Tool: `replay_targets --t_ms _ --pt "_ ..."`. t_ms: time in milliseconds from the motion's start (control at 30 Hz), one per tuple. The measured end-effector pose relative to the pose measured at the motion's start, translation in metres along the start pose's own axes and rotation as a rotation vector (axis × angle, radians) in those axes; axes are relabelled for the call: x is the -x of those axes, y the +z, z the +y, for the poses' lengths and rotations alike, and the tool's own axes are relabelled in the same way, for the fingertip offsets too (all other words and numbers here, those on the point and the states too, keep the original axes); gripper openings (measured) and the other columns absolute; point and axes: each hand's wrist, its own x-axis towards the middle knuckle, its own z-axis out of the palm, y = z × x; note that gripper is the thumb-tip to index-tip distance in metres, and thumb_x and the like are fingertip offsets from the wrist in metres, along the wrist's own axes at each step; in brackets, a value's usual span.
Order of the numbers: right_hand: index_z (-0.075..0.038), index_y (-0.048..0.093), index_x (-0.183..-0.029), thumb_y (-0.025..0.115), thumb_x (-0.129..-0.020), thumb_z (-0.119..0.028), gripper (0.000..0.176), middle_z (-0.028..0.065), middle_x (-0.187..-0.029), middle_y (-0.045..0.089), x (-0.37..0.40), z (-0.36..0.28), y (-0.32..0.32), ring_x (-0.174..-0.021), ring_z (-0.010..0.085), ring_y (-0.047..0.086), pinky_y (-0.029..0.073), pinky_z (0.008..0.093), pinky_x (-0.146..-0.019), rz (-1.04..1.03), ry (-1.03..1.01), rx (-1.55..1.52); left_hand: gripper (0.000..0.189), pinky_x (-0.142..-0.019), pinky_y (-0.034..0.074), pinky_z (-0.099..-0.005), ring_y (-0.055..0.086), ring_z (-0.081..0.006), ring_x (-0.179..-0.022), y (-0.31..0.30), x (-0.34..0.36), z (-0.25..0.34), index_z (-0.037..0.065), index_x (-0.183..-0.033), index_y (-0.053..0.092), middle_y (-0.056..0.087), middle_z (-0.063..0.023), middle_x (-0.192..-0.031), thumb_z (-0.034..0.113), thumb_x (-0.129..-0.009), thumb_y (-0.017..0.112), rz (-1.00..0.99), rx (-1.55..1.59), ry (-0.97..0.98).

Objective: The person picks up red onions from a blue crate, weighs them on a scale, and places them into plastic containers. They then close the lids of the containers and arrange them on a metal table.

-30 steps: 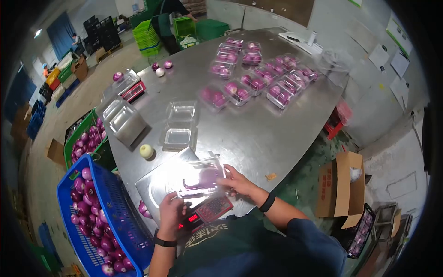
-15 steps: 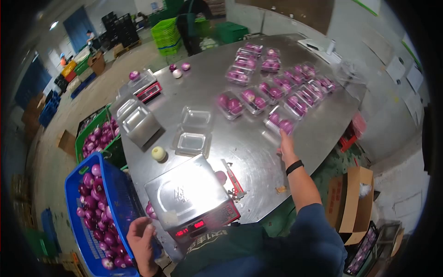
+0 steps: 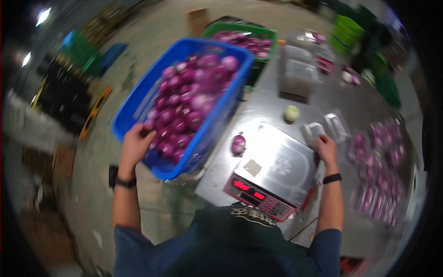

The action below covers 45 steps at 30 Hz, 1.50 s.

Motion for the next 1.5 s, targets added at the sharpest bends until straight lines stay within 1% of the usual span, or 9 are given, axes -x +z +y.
replay_targets --t_ms 133,367,500,667,733,900,1100,1367,1500 --pt "0.006 0.067 -0.108 0.06 -0.093 -0.027 0.037 0.0264 -0.095 0.071 -0.029 0.0 0.005 -0.09 0.0355 0.071 0.051 0.045 -0.078 -0.429 0.029 0.272 0.03 -0.078 0.056 -0.0382 0.073 -0.0276 -0.085 -0.027 -0.04 -0.07 -0.001 -0.103 0.072 0.075 -0.0164 -0.092 0.021 -0.083 0.077 -0.013 -0.142 -0.139" --pt "0.006 0.07 -0.097 0.063 -0.096 -0.017 0.024 0.0278 -0.089 0.07 -0.036 0.0 0.013 -0.085 0.0425 0.07 0.053 0.0472 -0.076 -0.29 -0.147 0.578 0.04 -0.09 0.056 -0.0442 0.071 -0.0366 -0.104 -0.001 -0.088 -0.096 0.004 -0.115 0.071 0.075 -0.0182 -0.109 0.018 -0.078 0.076 -0.509 -0.503 -0.053" --pt "0.005 0.064 -0.087 0.07 -0.091 -0.012 0.018 0.0223 -0.078 0.067 -0.031 0.013 0.014 -0.072 0.036 0.066 0.052 0.0418 -0.071 -0.167 -0.099 0.328 0.054 -0.096 0.056 -0.0449 0.069 -0.0366 -0.114 0.052 -0.105 -0.128 0.009 -0.128 0.068 0.073 -0.017 -0.119 0.018 -0.076 0.076 -0.894 -0.789 -0.021" --pt "0.0 0.048 -0.077 0.076 -0.09 -0.009 0.032 0.0104 -0.069 0.053 -0.024 0.008 0.013 -0.064 0.017 0.049 0.047 0.0309 -0.065 -0.038 0.075 0.237 0.056 -0.1 0.055 -0.0466 0.067 -0.0384 -0.118 0.083 -0.103 -0.16 0.011 -0.131 0.067 0.069 -0.0221 -0.125 0.018 -0.075 0.074 -0.978 -0.956 0.029" --pt "-0.001 0.05 -0.078 0.077 -0.09 -0.01 0.031 0.0103 -0.069 0.054 -0.012 -0.009 0.008 -0.062 0.0175 0.048 0.046 0.0321 -0.063 0.11 -0.119 0.34 0.056 -0.1 0.055 -0.046 0.068 -0.0381 -0.117 0.082 -0.105 -0.152 0.01 -0.129 0.068 0.068 -0.0229 -0.126 0.018 -0.074 0.075 -0.979 -0.987 0.053" --pt "-0.002 0.053 -0.076 0.082 -0.082 -0.014 0.033 0.0133 -0.068 0.053 0.07 -0.093 -0.01 -0.062 0.0279 0.05 0.045 0.0398 -0.061 0.041 -0.278 0.387 0.062 -0.086 0.059 -0.0402 0.071 -0.0356 -0.105 0.054 -0.124 -0.121 0.003 -0.12 0.067 0.071 -0.0203 -0.113 0.033 -0.068 0.083 -0.768 -0.517 -0.127" --pt "-0.003 0.061 -0.085 0.089 -0.073 -0.019 0.034 0.0137 -0.08 0.063 0.184 -0.175 -0.004 -0.072 0.0318 0.06 0.05 0.0386 -0.068 -0.467 -0.283 0.433 0.048 -0.059 0.059 -0.0326 0.072 -0.0219 -0.084 0.045 -0.117 -0.074 0.007 -0.126 0.059 0.071 -0.0125 -0.103 0.029 -0.086 0.072 -0.586 0.929 -0.508" --pt "0.0 0.057 -0.138 0.095 -0.065 -0.025 0.086 0.0202 -0.125 0.064 0.191 -0.316 0.047 -0.107 0.0314 0.066 0.054 0.0424 -0.087 -0.263 -0.426 -0.199 0.055 -0.048 0.051 -0.0241 0.066 -0.0134 -0.065 0.062 -0.048 0.09 0.008 -0.136 0.051 0.068 -0.0093 -0.103 0.049 -0.1 0.061 -0.968 0.931 -0.2" --pt "0.003 0.058 -0.135 0.091 -0.067 -0.019 0.078 0.0223 -0.131 0.062 0.181 -0.348 0.073 -0.119 0.0354 0.062 0.049 0.0437 -0.102 -0.325 -0.83 -0.181 0.077 -0.052 0.05 -0.0261 0.063 -0.0129 -0.063 0.06 -0.021 0.127 0.006 -0.147 0.041 0.067 -0.0095 -0.091 0.063 -0.099 0.056 -1.316 0.784 -0.021"
